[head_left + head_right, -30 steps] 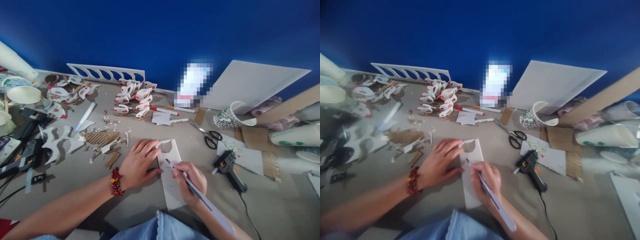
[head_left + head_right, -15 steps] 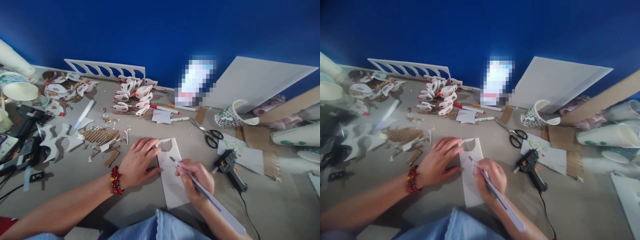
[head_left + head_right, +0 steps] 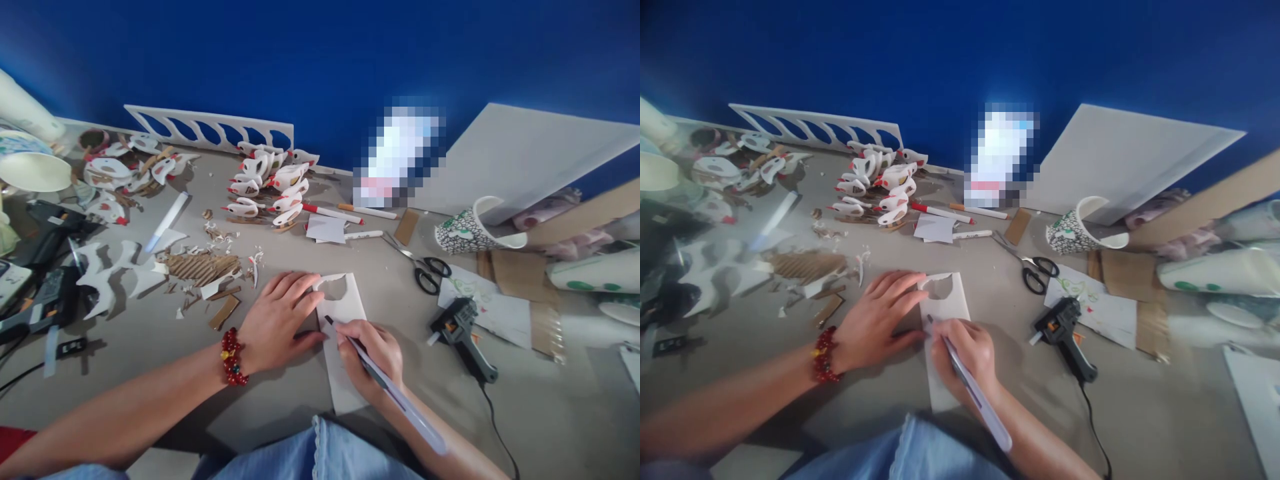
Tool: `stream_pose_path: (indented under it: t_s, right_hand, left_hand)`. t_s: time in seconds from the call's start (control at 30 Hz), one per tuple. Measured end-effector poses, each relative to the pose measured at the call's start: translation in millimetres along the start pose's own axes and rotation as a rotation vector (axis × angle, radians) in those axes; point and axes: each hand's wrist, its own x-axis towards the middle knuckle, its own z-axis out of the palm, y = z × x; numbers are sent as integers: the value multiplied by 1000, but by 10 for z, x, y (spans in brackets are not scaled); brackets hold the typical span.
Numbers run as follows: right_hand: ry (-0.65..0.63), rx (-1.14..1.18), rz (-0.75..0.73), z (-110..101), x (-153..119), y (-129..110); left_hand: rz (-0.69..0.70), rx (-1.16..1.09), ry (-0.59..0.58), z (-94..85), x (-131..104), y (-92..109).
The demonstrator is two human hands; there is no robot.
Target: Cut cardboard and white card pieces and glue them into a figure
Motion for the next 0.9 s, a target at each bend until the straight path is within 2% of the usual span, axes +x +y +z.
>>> stream_pose_path:
  t_s: [0.9]
  right_hand:
    - [16,-47,-49,18,36,-24]
  left_hand:
    - [8,-14,16,17,0,-11]
